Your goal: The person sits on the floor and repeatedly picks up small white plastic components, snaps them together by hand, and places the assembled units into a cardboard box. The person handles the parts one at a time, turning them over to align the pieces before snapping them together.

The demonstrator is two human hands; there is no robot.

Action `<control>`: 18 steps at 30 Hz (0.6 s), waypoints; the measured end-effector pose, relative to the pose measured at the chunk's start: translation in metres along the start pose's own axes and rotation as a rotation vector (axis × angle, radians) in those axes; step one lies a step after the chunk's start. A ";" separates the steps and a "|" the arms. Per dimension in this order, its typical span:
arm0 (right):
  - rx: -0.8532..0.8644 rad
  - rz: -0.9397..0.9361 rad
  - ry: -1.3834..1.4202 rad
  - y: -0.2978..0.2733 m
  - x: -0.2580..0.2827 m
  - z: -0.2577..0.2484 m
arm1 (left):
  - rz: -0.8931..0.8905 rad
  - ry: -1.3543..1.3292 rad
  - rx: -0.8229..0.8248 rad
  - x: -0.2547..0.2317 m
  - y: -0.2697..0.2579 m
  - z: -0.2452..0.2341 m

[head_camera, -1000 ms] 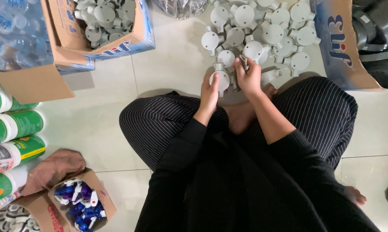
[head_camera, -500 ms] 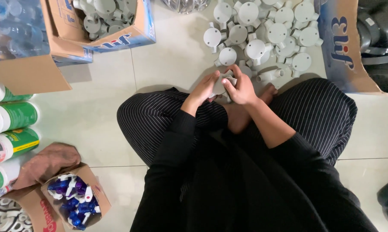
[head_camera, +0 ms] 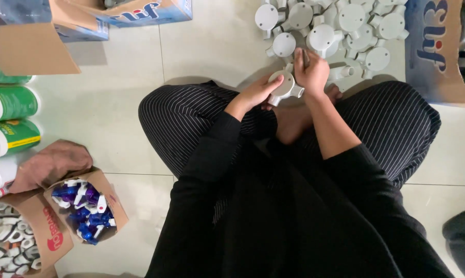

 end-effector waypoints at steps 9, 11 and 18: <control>-0.037 1.171 1.280 -0.009 0.043 -0.012 | 0.311 -0.589 -0.120 0.038 0.049 0.007; 0.005 0.874 1.064 -0.008 0.060 -0.020 | 0.477 -0.700 -0.126 0.055 0.070 0.001; 0.003 -0.063 0.595 -0.027 0.089 -0.003 | 0.382 -0.602 -0.351 0.062 0.066 0.007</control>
Point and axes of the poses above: each hand's wrist, its own y-axis towards the middle knuckle, its own z-axis out of the palm, x = y × z, the point moved 5 cm from there along y, towards the middle knuckle, and after that the axes turned 2 degrees about y, right-handed, at the moved point
